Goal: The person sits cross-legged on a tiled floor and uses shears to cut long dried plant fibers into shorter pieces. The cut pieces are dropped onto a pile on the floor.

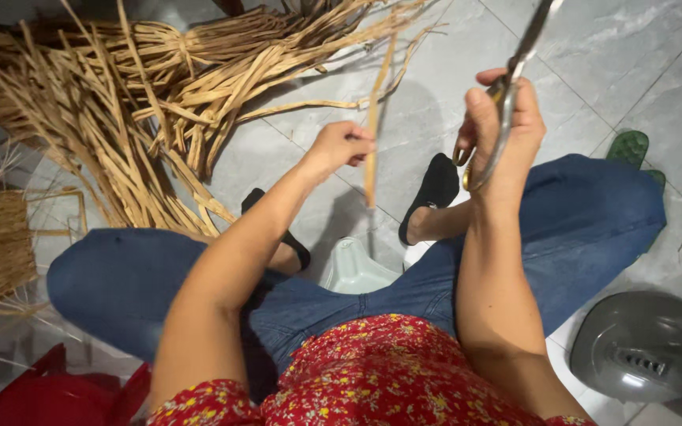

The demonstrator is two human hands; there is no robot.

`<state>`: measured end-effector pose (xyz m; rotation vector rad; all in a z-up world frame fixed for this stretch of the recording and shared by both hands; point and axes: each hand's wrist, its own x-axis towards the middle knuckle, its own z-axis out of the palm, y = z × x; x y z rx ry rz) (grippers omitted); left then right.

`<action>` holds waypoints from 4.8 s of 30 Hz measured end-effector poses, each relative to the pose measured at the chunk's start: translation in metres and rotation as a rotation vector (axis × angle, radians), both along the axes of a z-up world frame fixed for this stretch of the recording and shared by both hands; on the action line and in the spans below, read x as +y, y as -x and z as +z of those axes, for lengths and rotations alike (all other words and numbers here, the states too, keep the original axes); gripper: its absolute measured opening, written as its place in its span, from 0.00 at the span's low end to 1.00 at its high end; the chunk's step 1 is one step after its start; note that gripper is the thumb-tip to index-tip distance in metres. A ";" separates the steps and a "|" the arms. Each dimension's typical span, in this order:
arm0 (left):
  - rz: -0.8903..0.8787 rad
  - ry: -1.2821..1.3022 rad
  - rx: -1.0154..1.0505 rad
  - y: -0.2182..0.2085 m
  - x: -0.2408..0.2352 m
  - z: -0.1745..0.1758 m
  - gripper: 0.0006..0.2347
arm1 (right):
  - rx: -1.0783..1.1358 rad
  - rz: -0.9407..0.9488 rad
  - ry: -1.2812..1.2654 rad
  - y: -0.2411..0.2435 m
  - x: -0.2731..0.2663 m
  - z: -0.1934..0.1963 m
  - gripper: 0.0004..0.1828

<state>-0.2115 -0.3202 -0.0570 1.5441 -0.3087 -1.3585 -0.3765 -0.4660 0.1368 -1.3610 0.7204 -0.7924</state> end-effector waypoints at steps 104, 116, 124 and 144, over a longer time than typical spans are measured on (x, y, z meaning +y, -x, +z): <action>-0.114 -0.164 -1.269 -0.046 0.127 0.175 0.08 | 0.198 0.097 0.166 -0.012 0.011 -0.032 0.23; -0.086 -0.231 -1.264 -0.051 0.138 0.173 0.08 | 0.339 -0.073 0.379 -0.012 0.016 -0.027 0.28; -0.081 -0.288 -1.316 -0.050 0.143 0.174 0.08 | 0.184 0.026 0.256 -0.013 0.014 -0.032 0.19; 0.483 -1.092 -1.179 -0.222 0.357 -0.001 0.10 | 0.020 0.153 -0.072 -0.024 0.026 -0.024 0.15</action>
